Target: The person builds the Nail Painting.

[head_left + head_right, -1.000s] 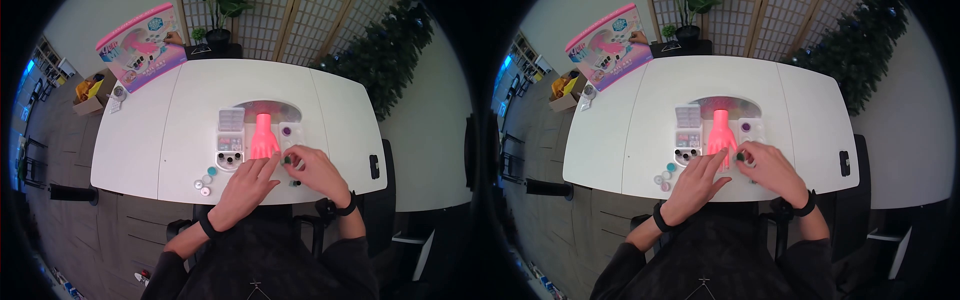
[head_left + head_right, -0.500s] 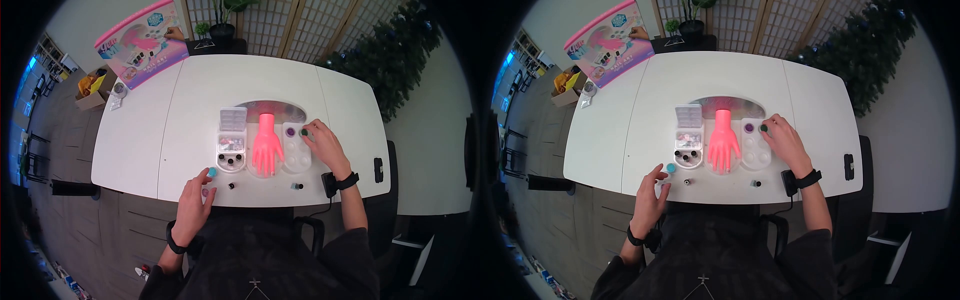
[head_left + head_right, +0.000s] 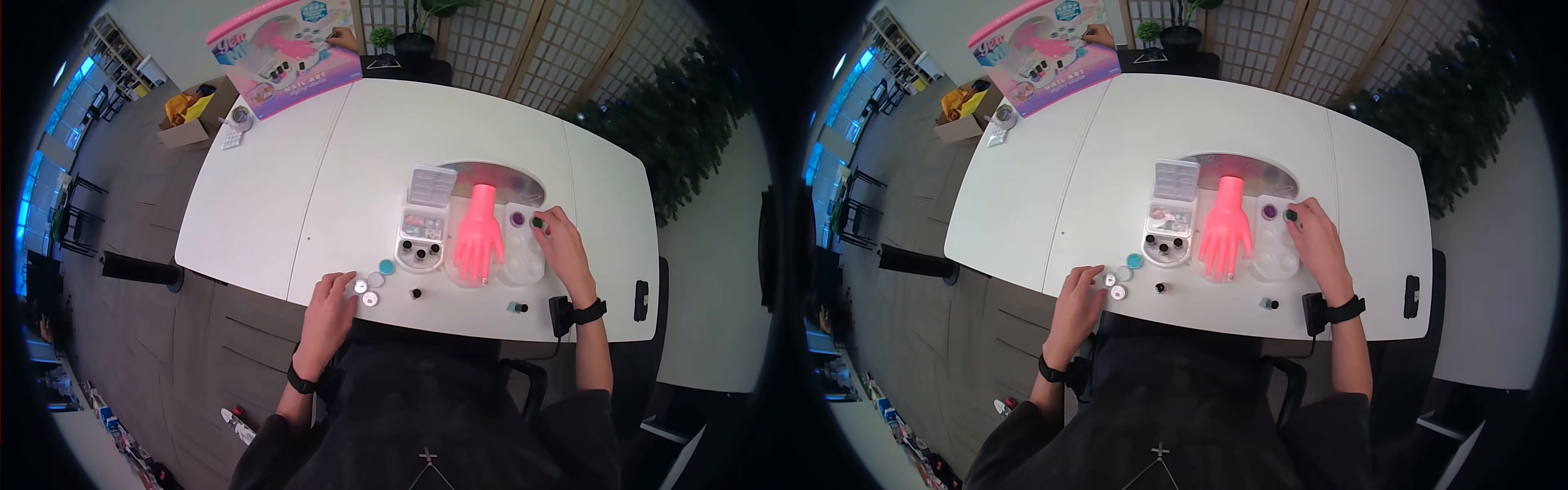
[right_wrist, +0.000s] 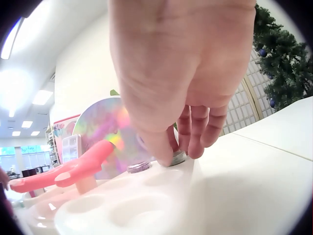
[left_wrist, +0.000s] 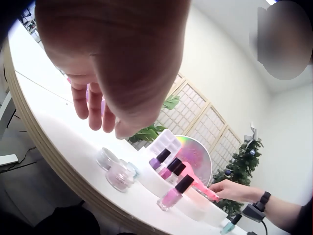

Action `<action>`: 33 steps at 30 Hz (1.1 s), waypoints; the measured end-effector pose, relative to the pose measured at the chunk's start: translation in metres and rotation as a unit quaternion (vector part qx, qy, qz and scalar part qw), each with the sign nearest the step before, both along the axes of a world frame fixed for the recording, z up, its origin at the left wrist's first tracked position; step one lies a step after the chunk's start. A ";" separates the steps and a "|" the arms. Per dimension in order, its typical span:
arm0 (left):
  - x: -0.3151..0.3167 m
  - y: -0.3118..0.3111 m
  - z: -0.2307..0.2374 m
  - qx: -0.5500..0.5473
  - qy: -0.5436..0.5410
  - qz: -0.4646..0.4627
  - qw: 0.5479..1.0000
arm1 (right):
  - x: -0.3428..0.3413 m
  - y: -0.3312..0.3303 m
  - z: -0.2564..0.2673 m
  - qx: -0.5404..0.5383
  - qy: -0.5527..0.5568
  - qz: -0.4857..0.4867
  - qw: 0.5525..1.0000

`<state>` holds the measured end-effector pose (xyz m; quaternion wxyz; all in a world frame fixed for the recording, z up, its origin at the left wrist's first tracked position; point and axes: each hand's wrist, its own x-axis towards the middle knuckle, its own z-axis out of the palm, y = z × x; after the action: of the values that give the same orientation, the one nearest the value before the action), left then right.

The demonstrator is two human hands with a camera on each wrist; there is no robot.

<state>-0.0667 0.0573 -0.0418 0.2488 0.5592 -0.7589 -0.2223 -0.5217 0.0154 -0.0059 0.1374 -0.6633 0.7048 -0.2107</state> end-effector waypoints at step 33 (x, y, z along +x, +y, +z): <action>-0.056 0.026 0.059 -0.176 0.056 -0.069 0.980 | 0.124 0.099 0.107 0.023 -0.156 0.134 0.978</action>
<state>-0.1232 0.0837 0.0175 0.3698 0.4392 -0.8079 -0.1328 -0.3978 0.1145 0.1012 0.2877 -0.7073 0.5841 -0.2752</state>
